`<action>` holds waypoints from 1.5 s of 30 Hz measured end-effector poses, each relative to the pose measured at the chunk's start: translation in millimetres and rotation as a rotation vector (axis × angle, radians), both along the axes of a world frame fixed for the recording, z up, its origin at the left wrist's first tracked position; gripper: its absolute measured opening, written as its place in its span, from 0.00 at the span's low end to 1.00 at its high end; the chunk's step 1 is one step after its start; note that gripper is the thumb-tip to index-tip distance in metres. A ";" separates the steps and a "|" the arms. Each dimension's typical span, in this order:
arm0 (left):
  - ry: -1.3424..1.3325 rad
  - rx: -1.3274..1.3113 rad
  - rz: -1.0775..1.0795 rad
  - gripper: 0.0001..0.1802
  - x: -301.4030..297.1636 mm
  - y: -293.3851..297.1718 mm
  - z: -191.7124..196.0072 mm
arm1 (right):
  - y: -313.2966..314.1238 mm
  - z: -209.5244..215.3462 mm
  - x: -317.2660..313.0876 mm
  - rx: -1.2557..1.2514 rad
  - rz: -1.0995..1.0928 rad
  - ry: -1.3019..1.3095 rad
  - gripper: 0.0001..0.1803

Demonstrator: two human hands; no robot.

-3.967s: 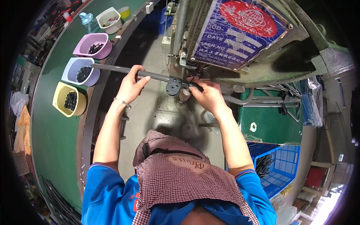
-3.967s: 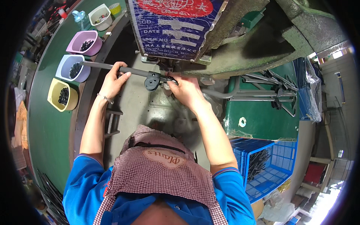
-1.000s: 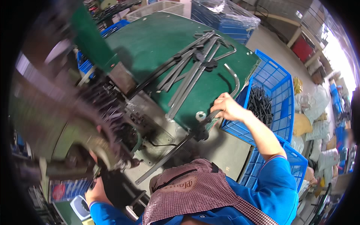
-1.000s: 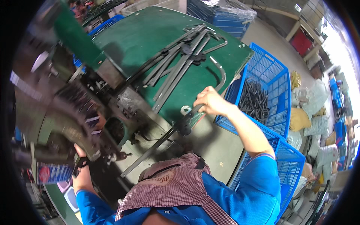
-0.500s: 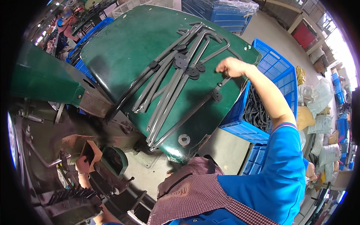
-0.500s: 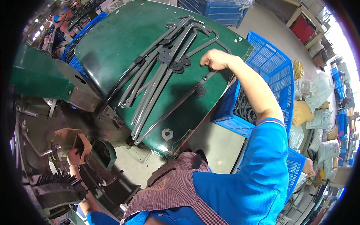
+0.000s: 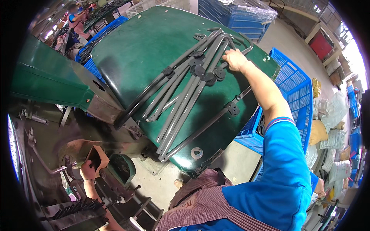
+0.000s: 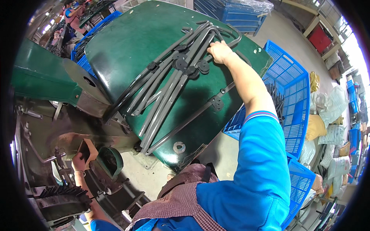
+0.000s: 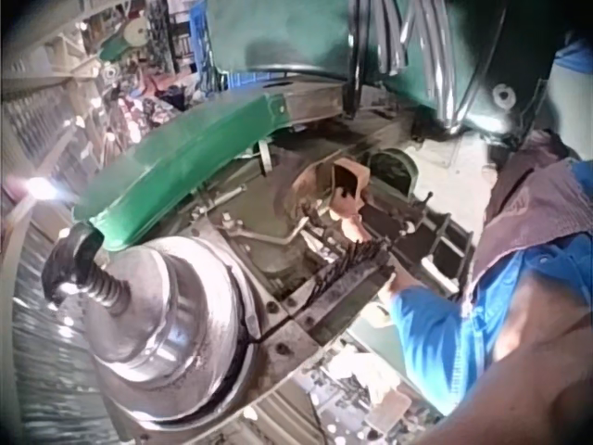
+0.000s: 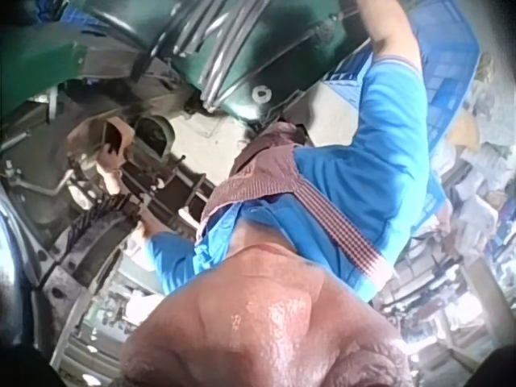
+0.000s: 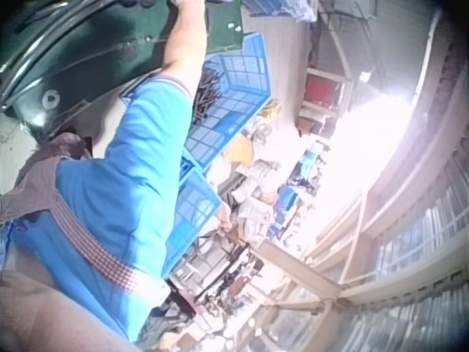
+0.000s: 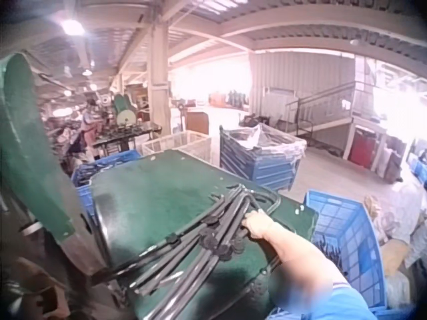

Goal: The person repeatedly picks up long metal rods and small black plastic components, inserts the components into the rods, and places the assembled units into a blue crate. The process is repeated continuously at a workbench with bins of parts nearby.

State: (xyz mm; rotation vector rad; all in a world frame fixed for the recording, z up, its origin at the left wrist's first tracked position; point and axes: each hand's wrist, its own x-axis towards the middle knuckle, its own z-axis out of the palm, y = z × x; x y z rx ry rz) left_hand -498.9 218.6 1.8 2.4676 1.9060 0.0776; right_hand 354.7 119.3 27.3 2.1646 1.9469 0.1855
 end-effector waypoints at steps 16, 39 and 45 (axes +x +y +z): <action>-0.494 0.020 0.201 0.11 -58.7 10.7 -34.6 | -110.9 167.2 33.7 -0.002 -0.158 -0.128 0.13; -1.586 0.312 0.737 0.06 68.4 -238.1 0.2 | -90.6 21.9 -226.8 0.207 0.686 0.457 0.25; -1.723 -0.025 0.726 0.03 60.6 -250.5 31.0 | -85.6 77.3 -175.3 0.117 0.650 0.617 0.18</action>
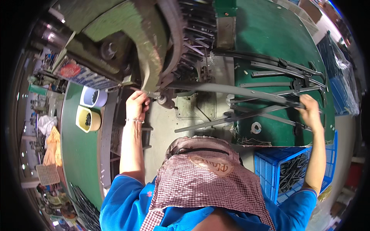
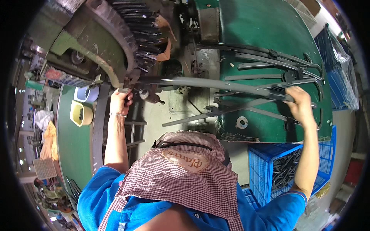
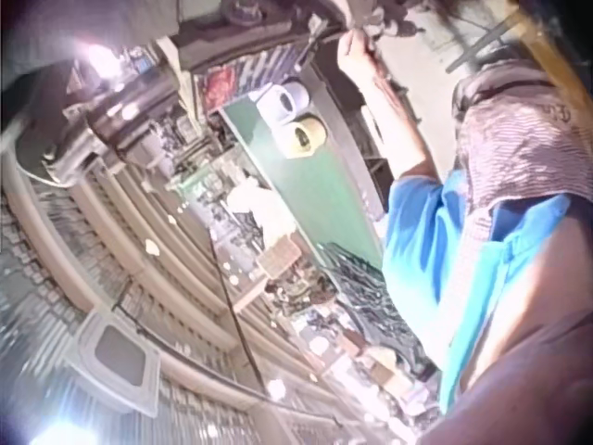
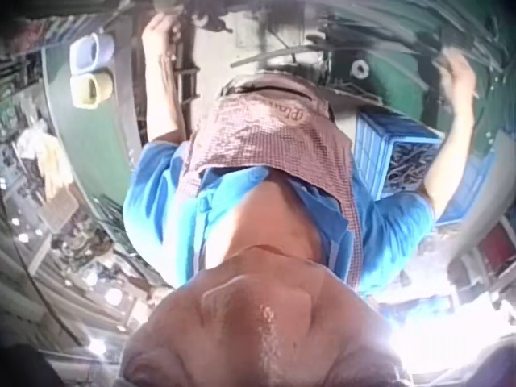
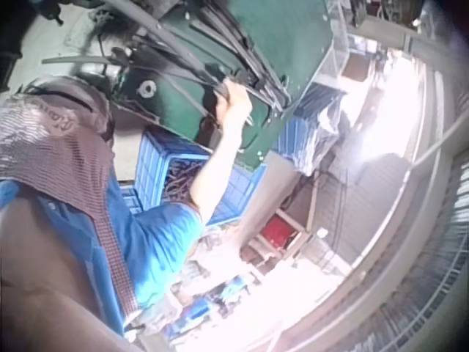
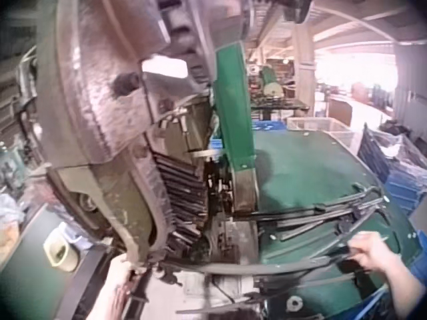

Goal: The person repeatedly picks up long metal rods and small black plastic components, inserts the components into the rods, and places the assembled units into a blue crate. The process is repeated continuously at a workbench with bins of parts nearby.

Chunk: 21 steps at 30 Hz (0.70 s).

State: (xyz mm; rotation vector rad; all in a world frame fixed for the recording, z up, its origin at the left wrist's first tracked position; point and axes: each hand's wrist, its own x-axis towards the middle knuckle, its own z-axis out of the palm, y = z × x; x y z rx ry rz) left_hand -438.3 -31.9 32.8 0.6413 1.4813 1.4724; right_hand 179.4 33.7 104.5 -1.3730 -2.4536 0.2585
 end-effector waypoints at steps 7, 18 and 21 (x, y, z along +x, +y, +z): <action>-0.245 -0.031 -0.165 0.08 5.1 -5.5 16.3 | 35.8 2.3 158.4 -0.375 -0.410 0.132 0.18; -0.288 -0.161 -0.057 0.09 18.9 2.7 33.6 | 40.0 -18.4 247.6 -0.241 -0.810 0.233 0.13; -0.248 -0.157 -0.041 0.09 19.0 -3.9 24.5 | 19.9 -11.3 268.8 -0.183 -0.658 0.182 0.11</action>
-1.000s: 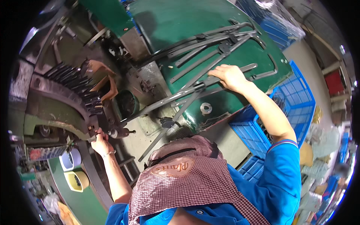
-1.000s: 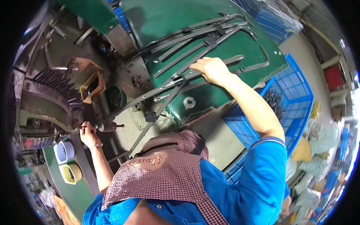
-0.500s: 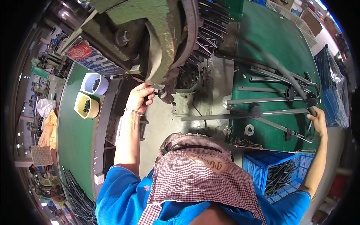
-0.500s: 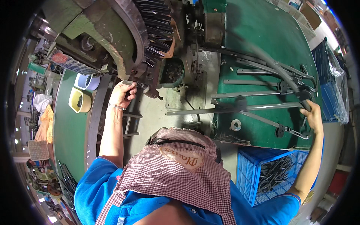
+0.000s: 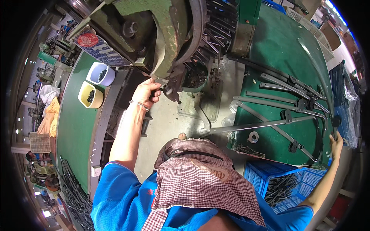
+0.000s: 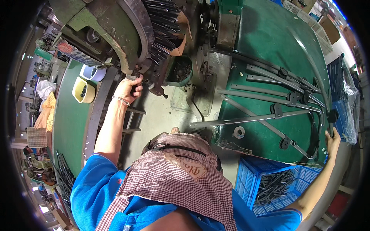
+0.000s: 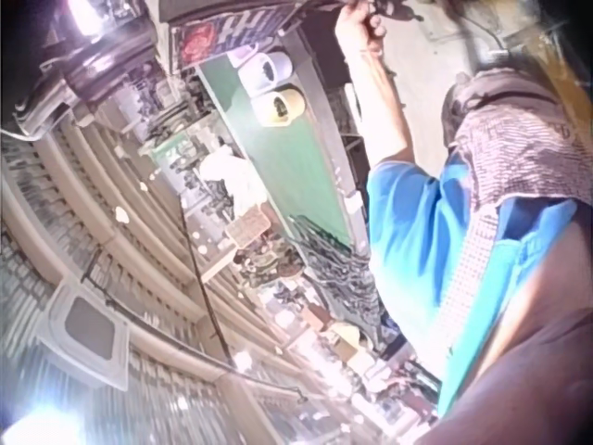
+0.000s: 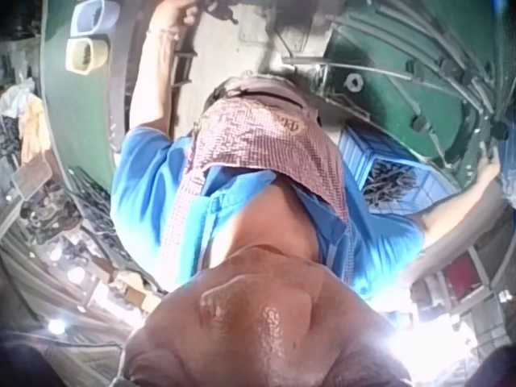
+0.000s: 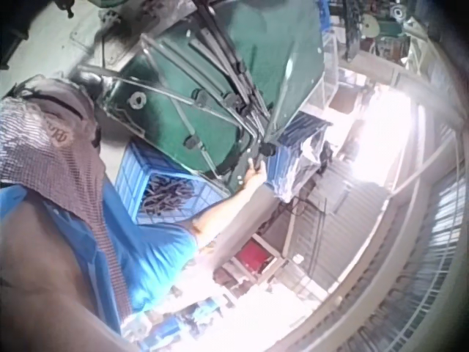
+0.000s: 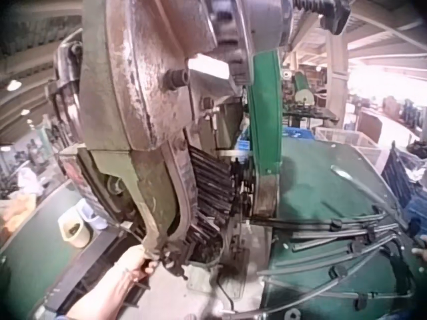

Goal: The person repeatedly picks up long metal rods and small black plastic components, inserts the components into the rods, and places the assembled units into a blue crate. The process is repeated continuously at a workbench with bins of parts nearby.

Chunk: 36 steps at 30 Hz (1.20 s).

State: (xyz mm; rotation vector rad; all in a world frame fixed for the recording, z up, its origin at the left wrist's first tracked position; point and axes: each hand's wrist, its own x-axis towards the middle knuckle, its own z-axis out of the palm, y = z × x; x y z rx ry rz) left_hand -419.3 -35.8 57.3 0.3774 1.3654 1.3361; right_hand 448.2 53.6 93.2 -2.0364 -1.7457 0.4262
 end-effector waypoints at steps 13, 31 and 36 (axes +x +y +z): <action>1.338 0.576 -0.471 0.17 86.8 -75.7 72.3 | -61.9 27.7 -373.0 0.232 0.796 -0.217 0.17; 2.081 0.197 -0.353 0.19 -77.1 -58.3 57.2 | -53.2 -3.3 -611.0 0.492 0.984 -0.094 0.21; 2.007 0.150 -0.384 0.19 -101.4 -33.7 55.3 | -42.3 -15.5 -633.5 0.433 0.899 -0.174 0.17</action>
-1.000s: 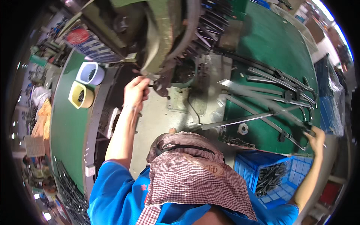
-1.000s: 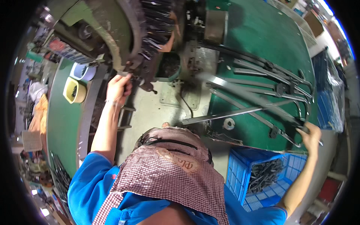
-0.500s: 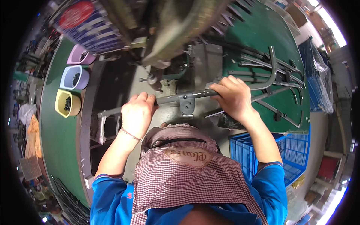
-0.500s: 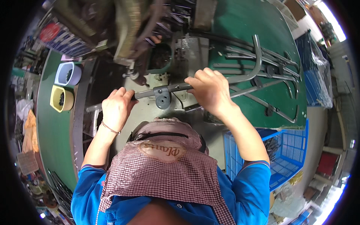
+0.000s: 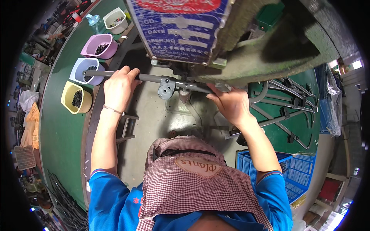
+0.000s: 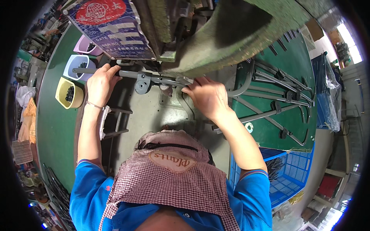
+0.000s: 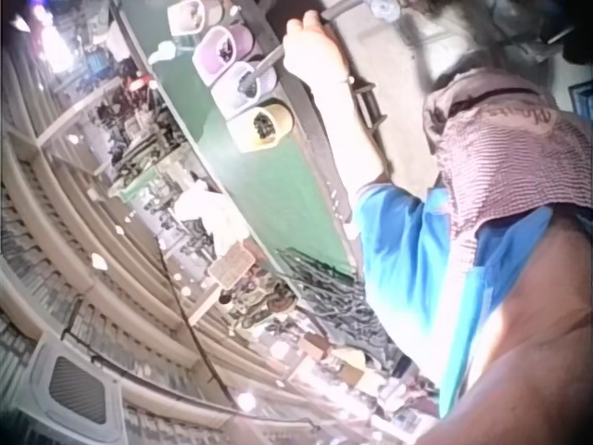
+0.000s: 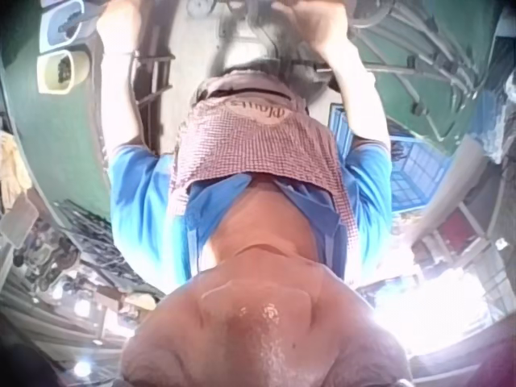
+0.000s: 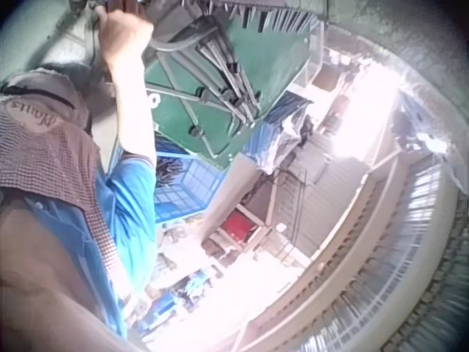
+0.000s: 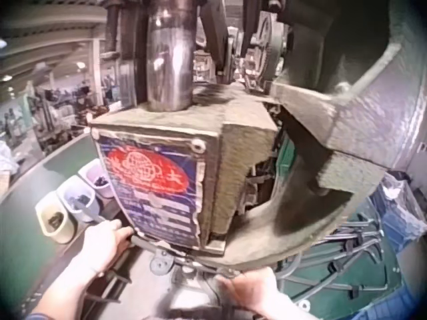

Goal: The person repeatedly picks up long metal rods and small black plastic components, inserts the components into the rods, and places the assembled units into a blue crate. The process is repeated continuously at a workbench with bins of parts nearby.

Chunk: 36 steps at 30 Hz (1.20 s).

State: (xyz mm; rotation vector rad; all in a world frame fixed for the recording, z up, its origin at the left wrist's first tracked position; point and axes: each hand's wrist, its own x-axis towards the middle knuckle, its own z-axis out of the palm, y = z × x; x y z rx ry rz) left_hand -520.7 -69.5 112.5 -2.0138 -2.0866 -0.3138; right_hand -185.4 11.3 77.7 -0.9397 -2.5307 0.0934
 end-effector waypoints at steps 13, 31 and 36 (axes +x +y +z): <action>-0.098 -0.121 -0.049 0.16 -14.2 11.0 -27.2 | 16.5 -32.7 -5.7 -0.081 -0.083 0.004 0.19; -1.835 -0.305 -0.167 0.39 86.5 -25.2 -44.7 | -43.7 -2.6 -91.6 -0.337 0.340 0.621 0.21; -2.011 -0.310 -0.087 0.35 83.9 -34.5 -37.8 | -48.8 -14.5 -86.6 -0.663 0.317 0.751 0.17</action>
